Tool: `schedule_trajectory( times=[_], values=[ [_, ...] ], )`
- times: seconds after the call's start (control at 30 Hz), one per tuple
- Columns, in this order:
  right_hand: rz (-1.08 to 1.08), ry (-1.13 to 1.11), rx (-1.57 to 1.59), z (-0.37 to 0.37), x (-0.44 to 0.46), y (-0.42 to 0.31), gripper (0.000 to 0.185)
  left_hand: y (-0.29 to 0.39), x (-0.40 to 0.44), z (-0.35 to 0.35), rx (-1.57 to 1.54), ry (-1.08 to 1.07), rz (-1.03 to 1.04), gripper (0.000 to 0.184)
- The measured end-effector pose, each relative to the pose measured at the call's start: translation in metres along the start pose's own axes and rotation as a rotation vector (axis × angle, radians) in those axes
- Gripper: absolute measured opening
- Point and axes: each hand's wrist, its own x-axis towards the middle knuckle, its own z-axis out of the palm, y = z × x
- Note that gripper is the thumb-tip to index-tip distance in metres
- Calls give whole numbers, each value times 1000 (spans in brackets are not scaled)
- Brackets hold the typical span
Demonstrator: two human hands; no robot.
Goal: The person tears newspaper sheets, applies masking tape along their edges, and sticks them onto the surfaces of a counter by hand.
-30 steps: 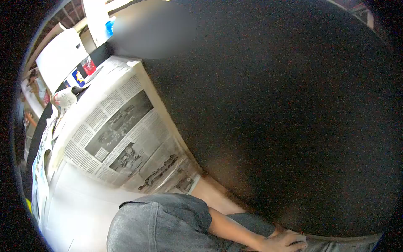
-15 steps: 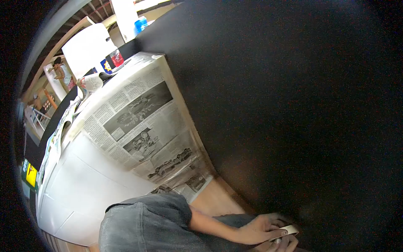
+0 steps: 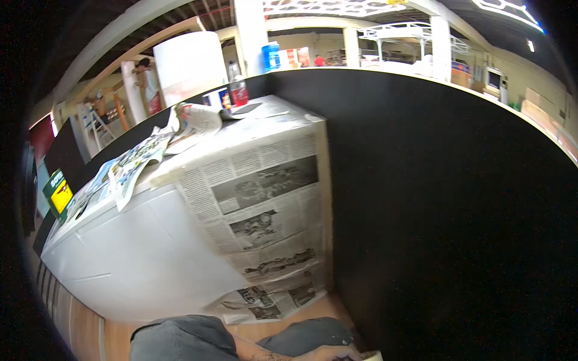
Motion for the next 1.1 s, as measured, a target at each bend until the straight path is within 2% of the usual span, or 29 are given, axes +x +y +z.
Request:
schedule_trajectory(
  times=[0.03,0.07,0.13,0.2,0.33,0.47,0.57,0.67,0.77,0.8,0.87,0.93,1.0,1.07,1.1],
  values=[
    [-5,24,101,7,7,-3,24,-14,-3,-5,8,124,456,26],
    [-1,48,197,12,18,-13,25,-10,-14,-24,270,164,555,27],
    [76,22,239,31,53,-46,50,0,-48,-41,498,253,535,31],
    [-95,-193,283,47,71,-45,47,-32,-58,-56,836,481,803,38],
    [-14,-171,492,86,75,-53,37,-8,-91,-58,873,681,715,43],
    [-82,-46,553,104,81,-70,25,6,-99,-60,847,833,703,43],
    [-111,0,534,106,93,-83,18,19,-100,-66,877,848,720,44],
    [-170,-53,489,107,107,-96,14,30,-106,-73,922,844,697,42],
    [-199,-36,452,112,113,-100,6,38,-111,-73,846,865,663,44],
    [-196,-20,448,114,116,-100,6,39,-113,-77,888,836,726,39],
    [-228,9,387,122,126,-88,15,43,-116,-89,972,768,846,31],
    [-173,-25,483,129,139,-90,11,61,-123,-88,993,847,858,27],
    [-192,-37,528,142,155,-100,19,82,-133,-91,1051,908,862,25],
    [-120,3,625,146,178,-114,23,95,-144,-97,1088,1076,837,23],
    [-150,106,643,149,192,-119,24,101,-156,-97,1099,1110,808,23]
  ],
)
